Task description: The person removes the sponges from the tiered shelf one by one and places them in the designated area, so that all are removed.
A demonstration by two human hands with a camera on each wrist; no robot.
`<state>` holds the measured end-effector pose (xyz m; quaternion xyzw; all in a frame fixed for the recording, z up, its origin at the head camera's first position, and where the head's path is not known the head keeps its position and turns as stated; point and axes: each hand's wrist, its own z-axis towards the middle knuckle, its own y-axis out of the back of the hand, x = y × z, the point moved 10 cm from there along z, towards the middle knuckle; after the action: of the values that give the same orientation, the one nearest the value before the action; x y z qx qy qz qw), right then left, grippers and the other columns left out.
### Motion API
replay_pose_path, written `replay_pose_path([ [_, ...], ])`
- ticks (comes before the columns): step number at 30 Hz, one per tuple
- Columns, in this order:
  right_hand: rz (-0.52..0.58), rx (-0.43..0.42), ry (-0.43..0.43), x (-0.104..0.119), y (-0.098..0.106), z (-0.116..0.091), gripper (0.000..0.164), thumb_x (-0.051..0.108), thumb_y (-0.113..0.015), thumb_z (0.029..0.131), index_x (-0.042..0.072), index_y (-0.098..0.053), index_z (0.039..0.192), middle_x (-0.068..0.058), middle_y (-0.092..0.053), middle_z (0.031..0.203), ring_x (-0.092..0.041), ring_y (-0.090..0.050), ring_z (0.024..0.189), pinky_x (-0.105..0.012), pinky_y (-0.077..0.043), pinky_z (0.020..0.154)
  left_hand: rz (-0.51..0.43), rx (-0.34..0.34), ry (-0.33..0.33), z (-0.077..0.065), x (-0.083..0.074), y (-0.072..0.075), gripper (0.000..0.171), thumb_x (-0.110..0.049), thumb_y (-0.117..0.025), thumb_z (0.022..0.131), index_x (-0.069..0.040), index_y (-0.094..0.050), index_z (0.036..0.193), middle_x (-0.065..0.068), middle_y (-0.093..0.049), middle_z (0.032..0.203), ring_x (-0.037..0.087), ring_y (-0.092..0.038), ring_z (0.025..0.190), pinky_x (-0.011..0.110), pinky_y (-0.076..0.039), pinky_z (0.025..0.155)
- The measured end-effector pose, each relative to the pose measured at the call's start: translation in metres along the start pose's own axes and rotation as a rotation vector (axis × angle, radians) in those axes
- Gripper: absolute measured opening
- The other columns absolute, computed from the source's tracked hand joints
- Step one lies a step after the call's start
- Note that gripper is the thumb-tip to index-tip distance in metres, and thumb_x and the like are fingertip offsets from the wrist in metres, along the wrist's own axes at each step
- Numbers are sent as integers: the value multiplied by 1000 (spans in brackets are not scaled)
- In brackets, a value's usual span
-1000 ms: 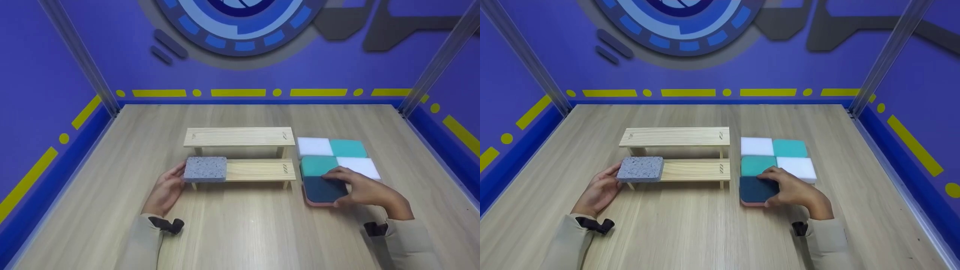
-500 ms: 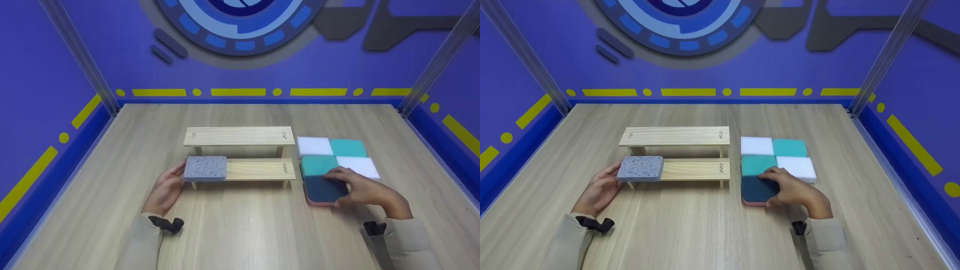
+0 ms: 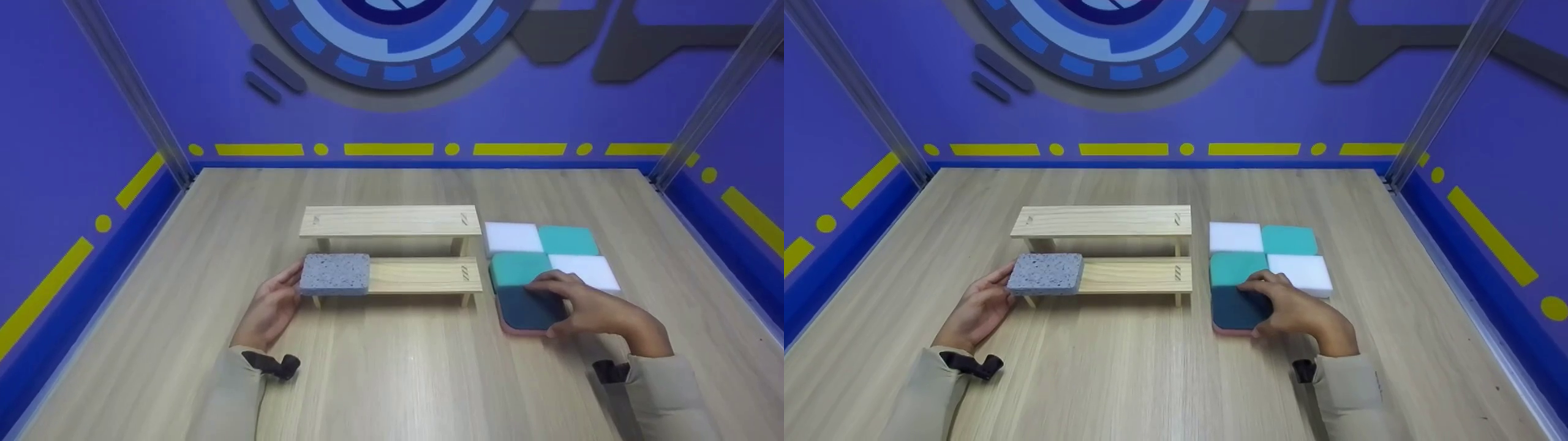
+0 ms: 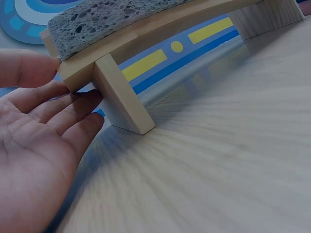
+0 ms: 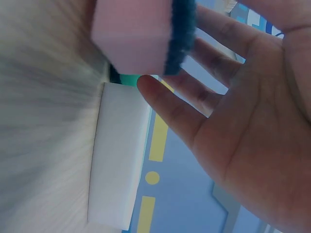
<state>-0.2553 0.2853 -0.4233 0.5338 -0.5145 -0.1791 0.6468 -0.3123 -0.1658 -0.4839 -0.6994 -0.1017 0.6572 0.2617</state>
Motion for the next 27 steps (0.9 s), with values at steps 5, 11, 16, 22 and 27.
replay_pose_path([
  [5, -11, -3, 27, 3, 1, -1, 66, 21, -81, 71, 11, -57, 131, -8, -50, 130, -30, -45, 116, -42, -48, 91, -5, -13, 10, 0, 1, 1, 67, 20, -30, 82, 12, -18, 147, 27, -18, 156, 10, -56, 119, 22, -45, 102],
  [11, 6, 7, 8, 2, 1, -1, 63, 20, -80, 72, 11, -58, 130, -9, -51, 130, -31, -45, 118, -45, -48, 92, -6, -12, 2, 1, 0, 1, 68, 21, -29, 80, 13, -18, 147, 29, -17, 156, 11, -55, 119, 23, -46, 102],
  [16, 1, -34, 31, 4, 7, -1, 57, 24, -78, 76, 10, -60, 128, -8, -55, 127, -29, -47, 116, -46, -47, 91, -5, -8, 2, 1, 0, 1, 68, 21, -30, 80, 12, -18, 147, 28, -17, 156, 12, -56, 119, 24, -45, 103],
  [22, 22, -121, 17, 6, 15, 0, 55, 32, -72, 84, 4, -58, 130, -14, -57, 130, -38, -48, 122, -59, -44, 97, -1, 16, -8, 0, -1, -2, 69, 20, -31, 80, 13, -15, 147, 30, -13, 156, 11, -56, 119, 23, -45, 104],
  [27, 34, -232, 45, 13, 26, 2, 52, 27, -69, 87, 1, -56, 131, -18, -58, 131, -44, -46, 127, -65, -41, 99, 12, 18, -14, 0, -2, -2, 69, 20, -31, 80, 13, -15, 147, 31, -13, 155, 11, -56, 118, 23, -45, 103],
])
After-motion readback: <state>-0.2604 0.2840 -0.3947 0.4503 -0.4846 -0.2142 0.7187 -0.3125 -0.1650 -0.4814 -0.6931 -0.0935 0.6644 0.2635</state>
